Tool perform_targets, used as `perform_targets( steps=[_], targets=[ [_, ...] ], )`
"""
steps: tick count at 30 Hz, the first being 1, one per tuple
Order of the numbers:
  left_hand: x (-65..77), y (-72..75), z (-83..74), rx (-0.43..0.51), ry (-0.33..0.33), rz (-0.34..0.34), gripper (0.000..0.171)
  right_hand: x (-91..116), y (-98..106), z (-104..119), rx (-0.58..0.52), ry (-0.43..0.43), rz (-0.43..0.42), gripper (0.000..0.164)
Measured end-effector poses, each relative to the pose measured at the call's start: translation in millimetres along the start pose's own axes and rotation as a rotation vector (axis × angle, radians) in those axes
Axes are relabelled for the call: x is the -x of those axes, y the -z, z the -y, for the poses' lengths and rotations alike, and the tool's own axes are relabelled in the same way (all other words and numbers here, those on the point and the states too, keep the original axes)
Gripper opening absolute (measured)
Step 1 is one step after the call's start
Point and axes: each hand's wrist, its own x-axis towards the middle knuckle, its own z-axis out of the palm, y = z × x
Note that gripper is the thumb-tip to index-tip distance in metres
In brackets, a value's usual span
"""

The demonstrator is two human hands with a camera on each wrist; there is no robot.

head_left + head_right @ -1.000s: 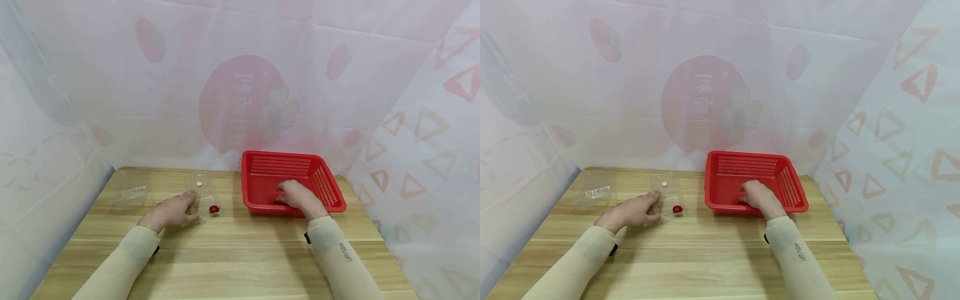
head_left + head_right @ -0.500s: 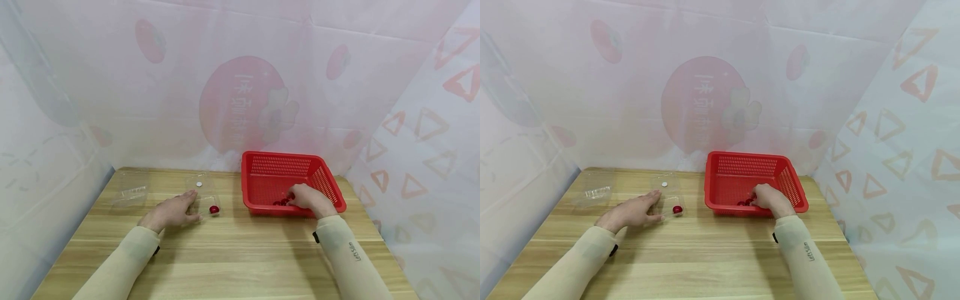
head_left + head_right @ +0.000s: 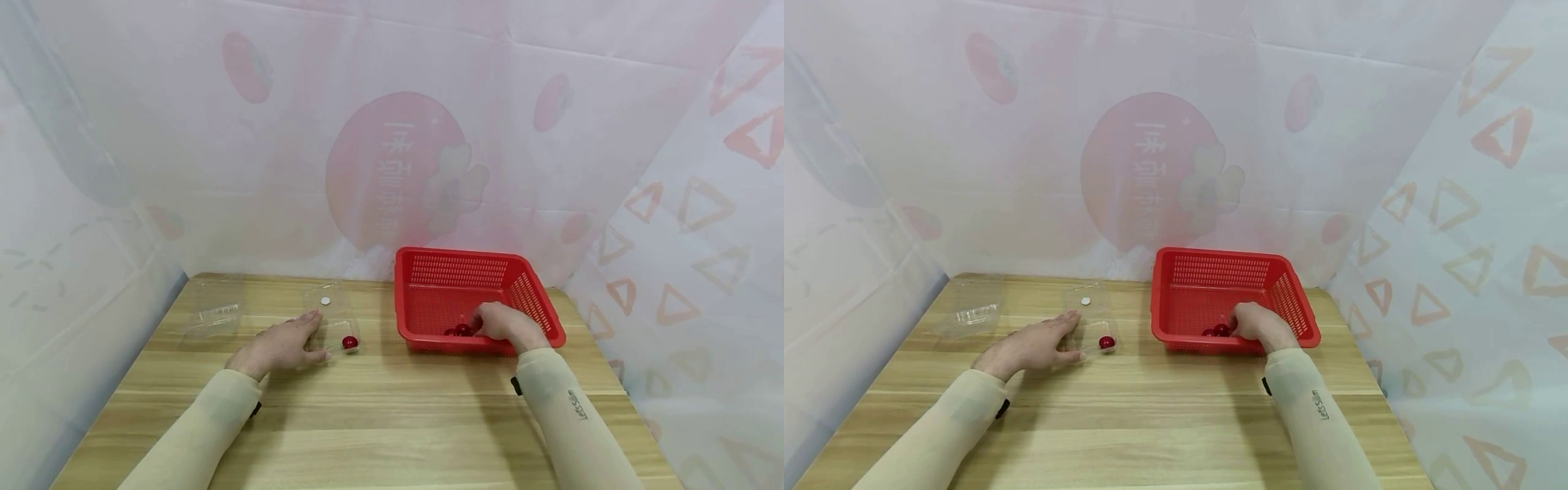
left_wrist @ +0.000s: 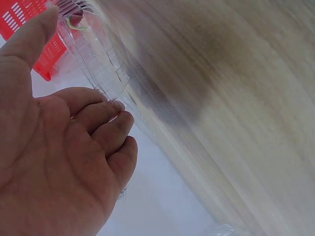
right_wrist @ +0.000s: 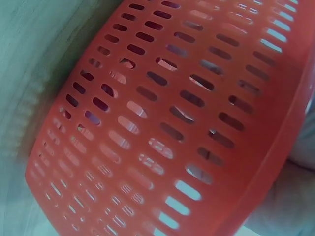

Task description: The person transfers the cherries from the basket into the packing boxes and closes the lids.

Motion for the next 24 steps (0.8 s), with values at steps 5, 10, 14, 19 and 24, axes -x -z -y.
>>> perform_targets(
  steps=[5, 10, 14, 19, 24],
  targets=[
    [-0.1, -0.3, 0.5, 0.004, -0.002, -0.001, 0.102, -2.5, -1.0, 0.7, -0.017, -0.014, 0.006, 0.010],
    [0.8, 0.8, 0.2, 0.002, -0.006, 0.001, 0.103, -5.2, -3.2, -0.1, -0.018, 0.004, -0.011, 0.013],
    [1.5, 1.8, -0.9, -0.001, -0.008, 0.001, 0.104, -6.8, -4.8, -0.2, -0.017, 0.034, -0.034, 0.014],
    [1.5, 1.7, -1.1, -0.001, -0.007, 0.000, 0.104, -8.7, -5.1, 1.2, 0.007, 0.071, -0.040, 0.014],
    [1.7, 1.4, -1.1, -0.001, -0.005, 0.001, 0.103, -10.6, -5.2, 2.8, 0.028, 0.094, -0.041, 0.011]
  ],
)
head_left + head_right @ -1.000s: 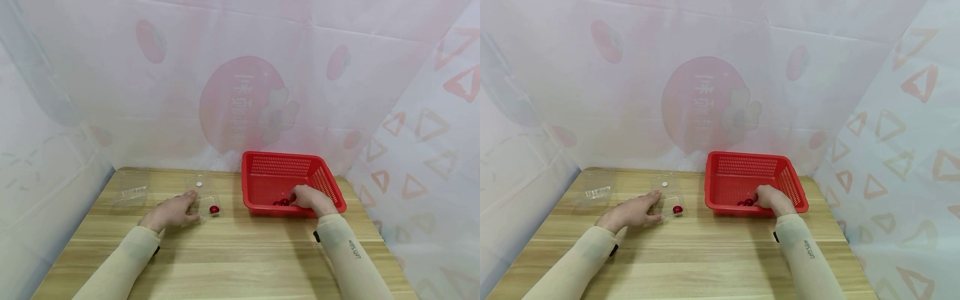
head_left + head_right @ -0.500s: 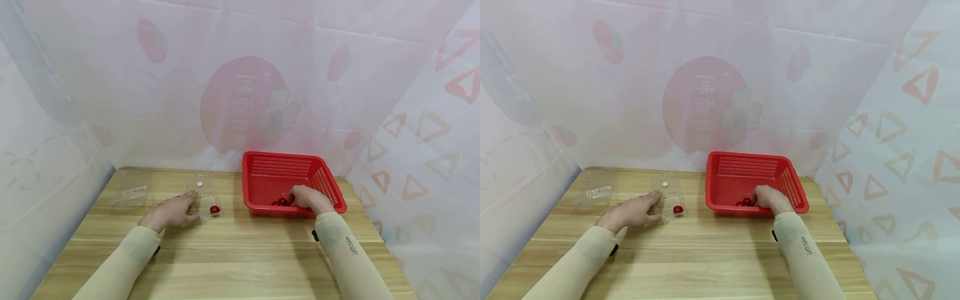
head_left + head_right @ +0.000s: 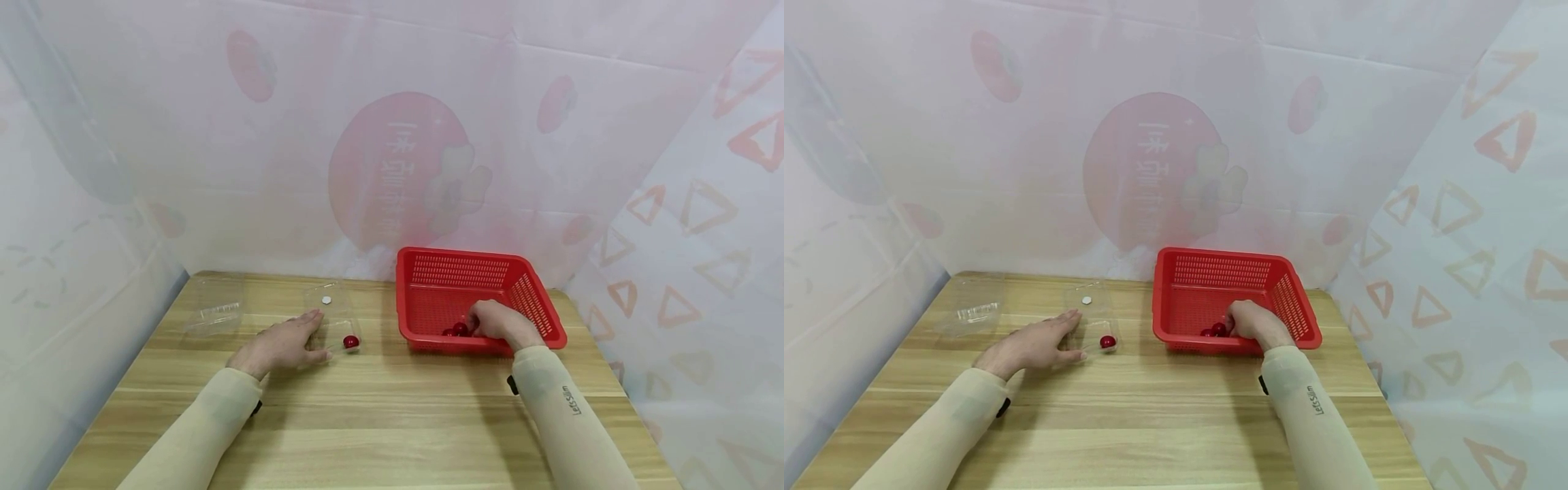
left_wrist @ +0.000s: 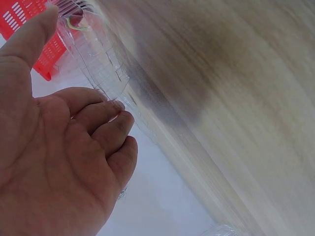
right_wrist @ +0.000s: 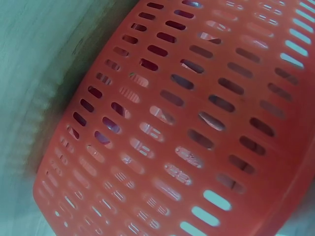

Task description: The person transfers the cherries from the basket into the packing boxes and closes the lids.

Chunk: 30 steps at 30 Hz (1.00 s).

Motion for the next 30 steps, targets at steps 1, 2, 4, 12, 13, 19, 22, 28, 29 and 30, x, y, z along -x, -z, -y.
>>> perform_targets(
  steps=[1, 2, 4, 12, 13, 19, 22, 28, 29, 30],
  targets=[
    [-0.1, 0.1, -0.2, 0.000, 0.000, 0.000, 0.103, -0.3, -0.2, 0.1, 0.001, 0.000, -0.002, 0.011],
    [-0.2, 0.0, -0.2, 0.001, 0.001, 0.000, 0.103, -0.8, -0.6, 0.1, 0.005, 0.001, -0.005, 0.010],
    [-0.4, 0.1, -0.2, 0.000, 0.001, 0.000, 0.103, -1.5, -1.3, -0.2, 0.003, -0.004, -0.005, 0.008],
    [-1.7, -0.9, 0.3, -0.007, -0.002, -0.006, 0.104, -4.8, -2.4, -1.2, -0.029, -0.030, 0.004, 0.006],
    [-1.6, -0.8, 0.3, -0.007, -0.002, -0.006, 0.103, -5.2, -2.1, -0.9, -0.033, -0.035, -0.003, 0.006],
    [-1.2, -0.3, 0.2, -0.007, -0.004, -0.006, 0.103, -9.0, 1.3, 1.5, 0.003, 0.040, -0.067, 0.007],
    [-1.0, -0.1, -0.3, -0.006, -0.006, -0.007, 0.103, -12.0, 2.4, 4.2, 0.023, 0.080, -0.104, 0.007],
    [-0.6, 0.0, -0.6, -0.007, -0.008, -0.006, 0.103, -13.0, 5.1, 18.4, 0.047, 0.142, -0.153, 0.005],
    [-0.6, -0.1, -0.6, -0.007, -0.008, -0.007, 0.103, -13.1, 5.4, 21.4, 0.047, 0.154, -0.158, 0.005],
    [-0.6, -0.2, -0.5, -0.008, -0.008, -0.007, 0.103, -13.1, 6.0, 25.0, 0.045, 0.160, -0.160, 0.004]
  ],
)
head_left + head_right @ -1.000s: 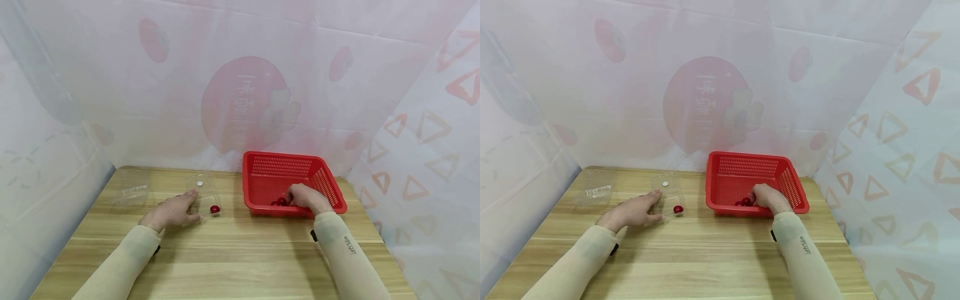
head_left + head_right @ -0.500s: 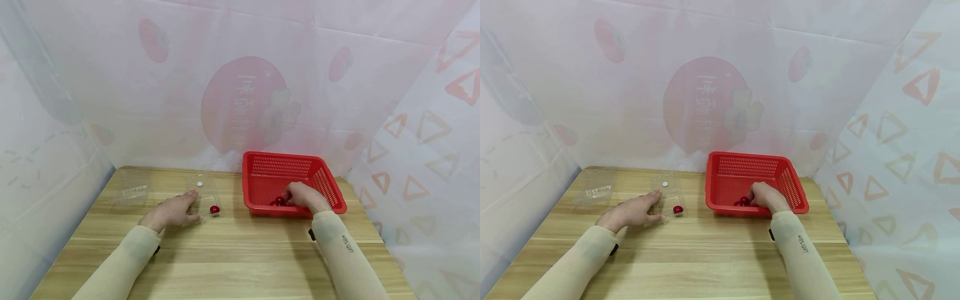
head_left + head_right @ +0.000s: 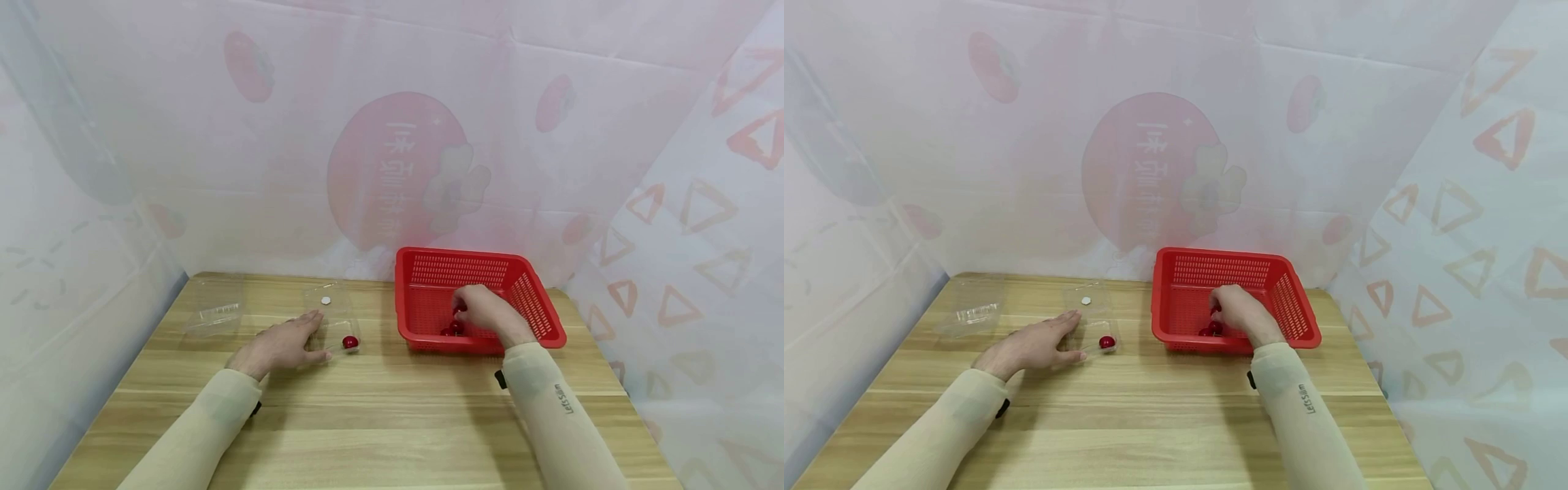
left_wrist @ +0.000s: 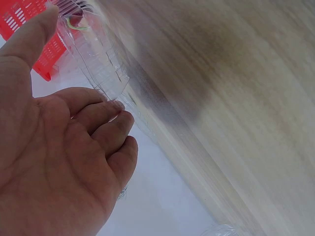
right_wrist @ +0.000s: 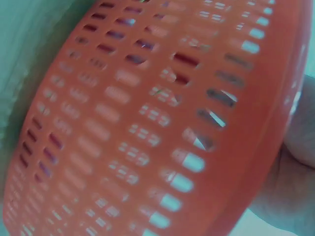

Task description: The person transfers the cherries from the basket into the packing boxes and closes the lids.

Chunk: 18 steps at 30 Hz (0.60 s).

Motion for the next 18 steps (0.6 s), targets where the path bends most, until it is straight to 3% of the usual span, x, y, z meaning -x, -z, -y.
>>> perform_targets(
  steps=[18],
  targets=[
    [-0.4, 0.1, -0.1, 0.016, -0.002, -0.001, 0.103, -10.5, 3.6, 51.3, 0.052, 0.132, -0.080, 0.008]
  ],
)
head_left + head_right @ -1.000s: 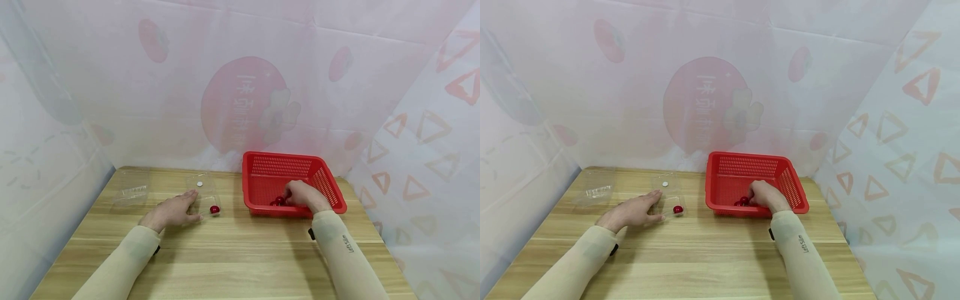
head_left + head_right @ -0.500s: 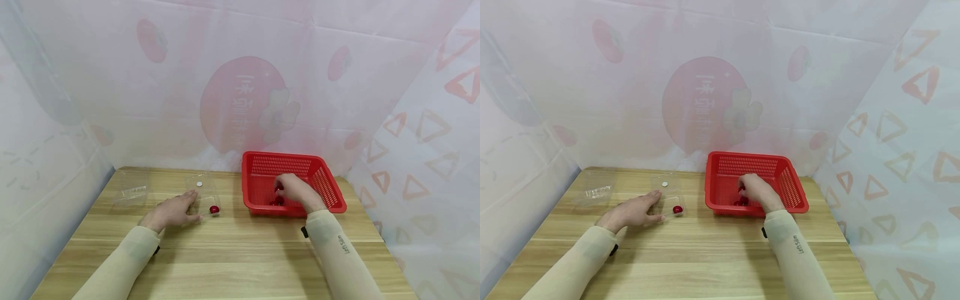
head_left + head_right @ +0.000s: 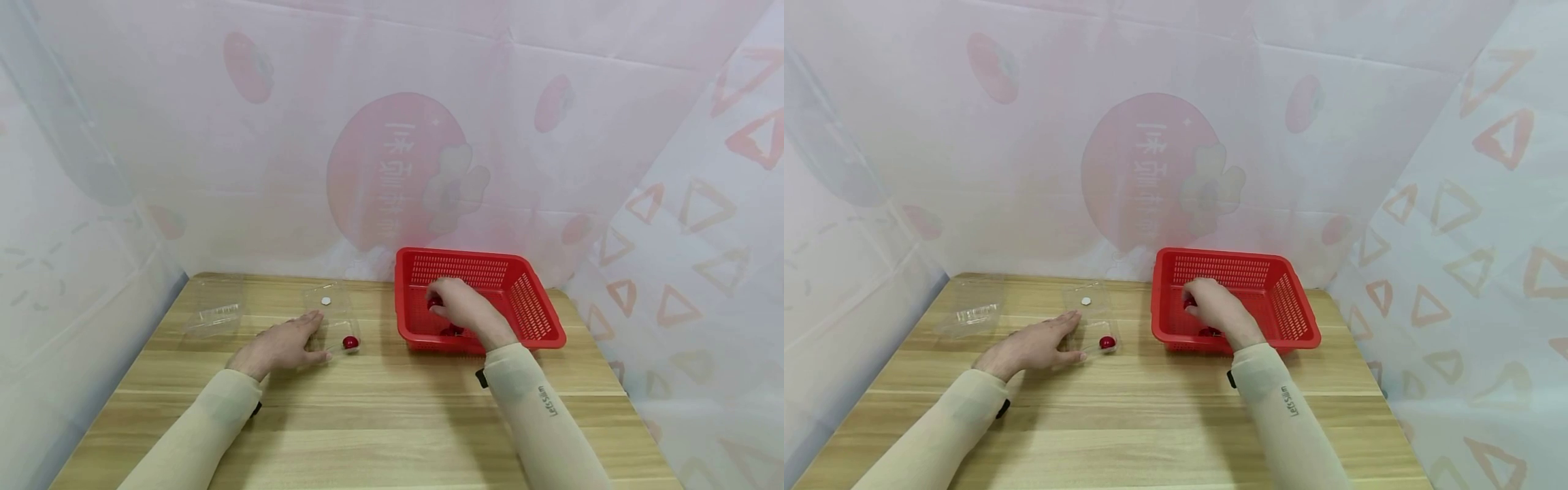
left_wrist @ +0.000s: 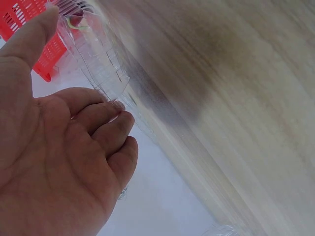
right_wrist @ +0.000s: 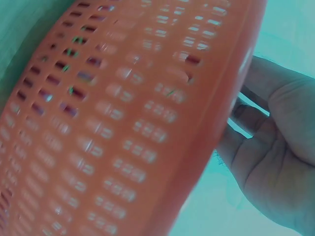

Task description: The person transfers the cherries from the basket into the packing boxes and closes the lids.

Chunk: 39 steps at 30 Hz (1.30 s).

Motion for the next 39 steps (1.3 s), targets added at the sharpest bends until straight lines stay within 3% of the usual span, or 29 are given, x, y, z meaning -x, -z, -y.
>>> perform_targets(
  steps=[16, 27, 39],
  targets=[
    [-0.4, -0.3, -0.2, -0.013, 0.000, 0.003, 0.104, -7.8, -2.2, 40.2, 0.013, 0.043, -0.034, 0.019],
    [0.5, -0.2, -1.1, -0.012, 0.003, 0.002, 0.103, -14.7, -7.4, 62.2, 0.016, 0.138, -0.046, 0.018],
    [0.1, 0.9, -1.7, -0.007, 0.008, 0.005, 0.104, -20.9, -17.7, 79.4, -0.005, 0.177, -0.027, 0.018]
  ],
)
